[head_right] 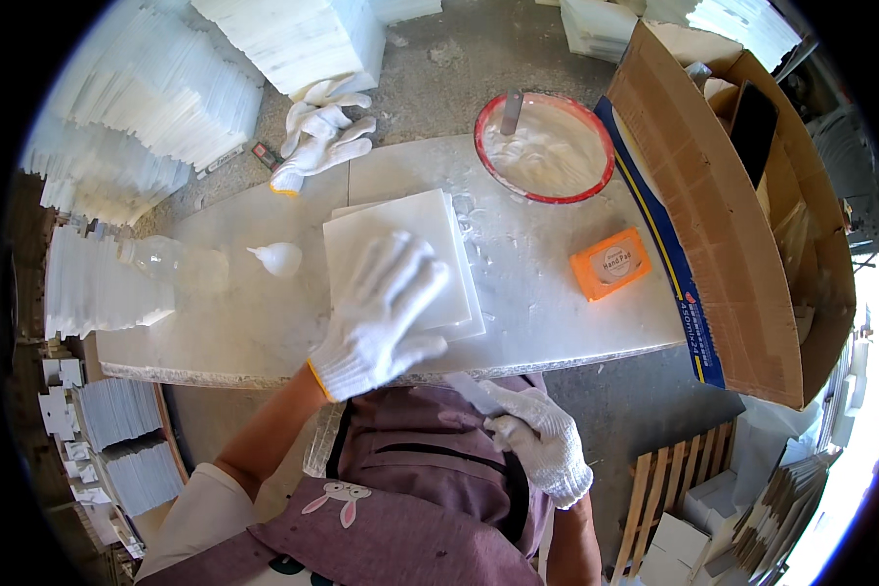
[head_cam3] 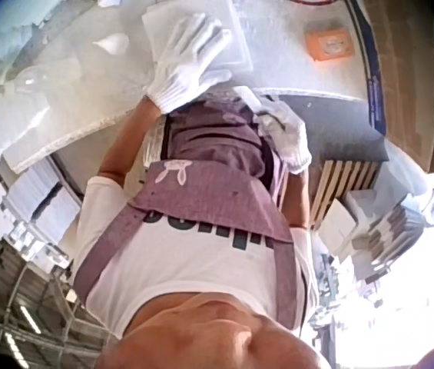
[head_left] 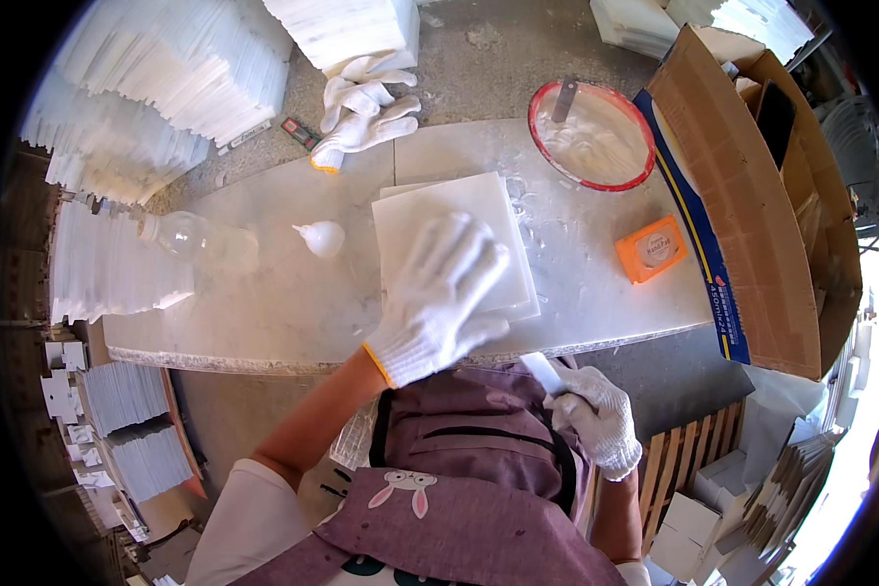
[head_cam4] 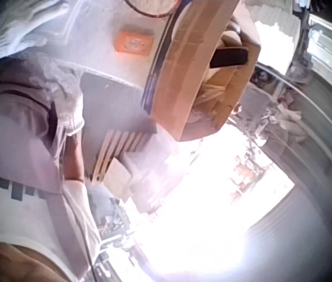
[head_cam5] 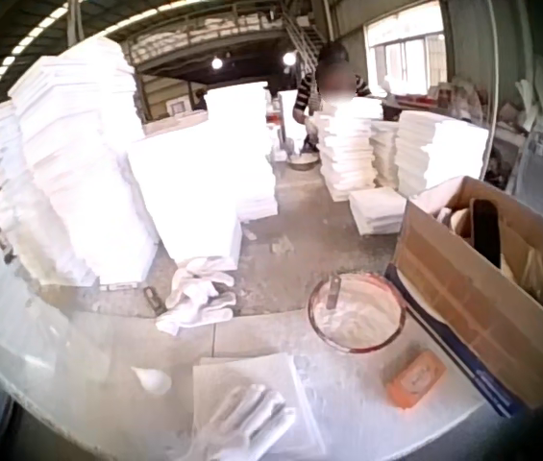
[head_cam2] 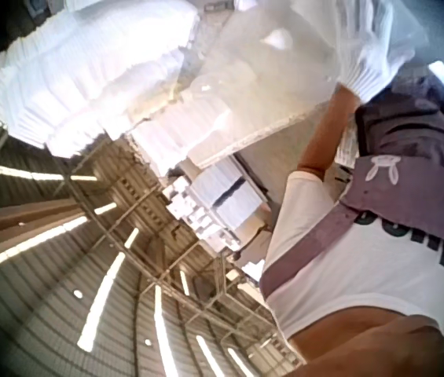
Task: The person applies a white paste to the edges of white rectangular boards using a metal spatula. They pick up boards from a stack, spread the paste along the edges, and place the treated boards onto a growing pile on the table.
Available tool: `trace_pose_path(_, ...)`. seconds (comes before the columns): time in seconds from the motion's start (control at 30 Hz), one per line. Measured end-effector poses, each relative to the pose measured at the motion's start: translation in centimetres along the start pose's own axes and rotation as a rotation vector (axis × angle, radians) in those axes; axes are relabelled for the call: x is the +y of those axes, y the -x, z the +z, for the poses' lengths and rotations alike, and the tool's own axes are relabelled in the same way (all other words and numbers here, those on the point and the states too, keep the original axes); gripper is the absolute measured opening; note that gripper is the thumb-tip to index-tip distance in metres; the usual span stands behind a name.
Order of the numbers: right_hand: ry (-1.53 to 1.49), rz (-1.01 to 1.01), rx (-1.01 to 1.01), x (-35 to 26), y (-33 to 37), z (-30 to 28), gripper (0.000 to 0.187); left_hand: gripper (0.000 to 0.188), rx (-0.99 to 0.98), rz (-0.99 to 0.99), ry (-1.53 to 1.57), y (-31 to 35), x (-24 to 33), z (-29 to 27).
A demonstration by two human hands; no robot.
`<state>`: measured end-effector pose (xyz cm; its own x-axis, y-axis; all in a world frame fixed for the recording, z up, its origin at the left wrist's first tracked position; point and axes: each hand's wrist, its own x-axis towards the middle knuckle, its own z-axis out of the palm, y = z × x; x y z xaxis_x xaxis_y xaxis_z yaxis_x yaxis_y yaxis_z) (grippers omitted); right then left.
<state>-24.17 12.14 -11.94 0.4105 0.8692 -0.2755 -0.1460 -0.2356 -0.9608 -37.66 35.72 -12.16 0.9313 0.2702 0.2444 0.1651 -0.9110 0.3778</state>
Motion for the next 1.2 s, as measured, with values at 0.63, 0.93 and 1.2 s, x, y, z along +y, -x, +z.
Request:
trace_pose_path(0.63, 0.045, 0.043, 0.023, -1.2, -6.7, 1.7, 0.04, 0.017, -0.362, -0.28, 0.571, 8.7, 3.5, 0.6)
trace_pose_path(0.93, 0.424, -0.129, 0.089, -1.6, -12.9, 1.0, 0.033, 0.029, 0.187, -0.201, 0.31, 7.5, 3.0, 0.4)
trace_pose_path(1.2, 0.529, -0.309, 0.025, -1.2, -13.9, 0.8, 0.032, 0.031, 0.165, -0.243, 0.272, 7.0, 2.3, 1.1)
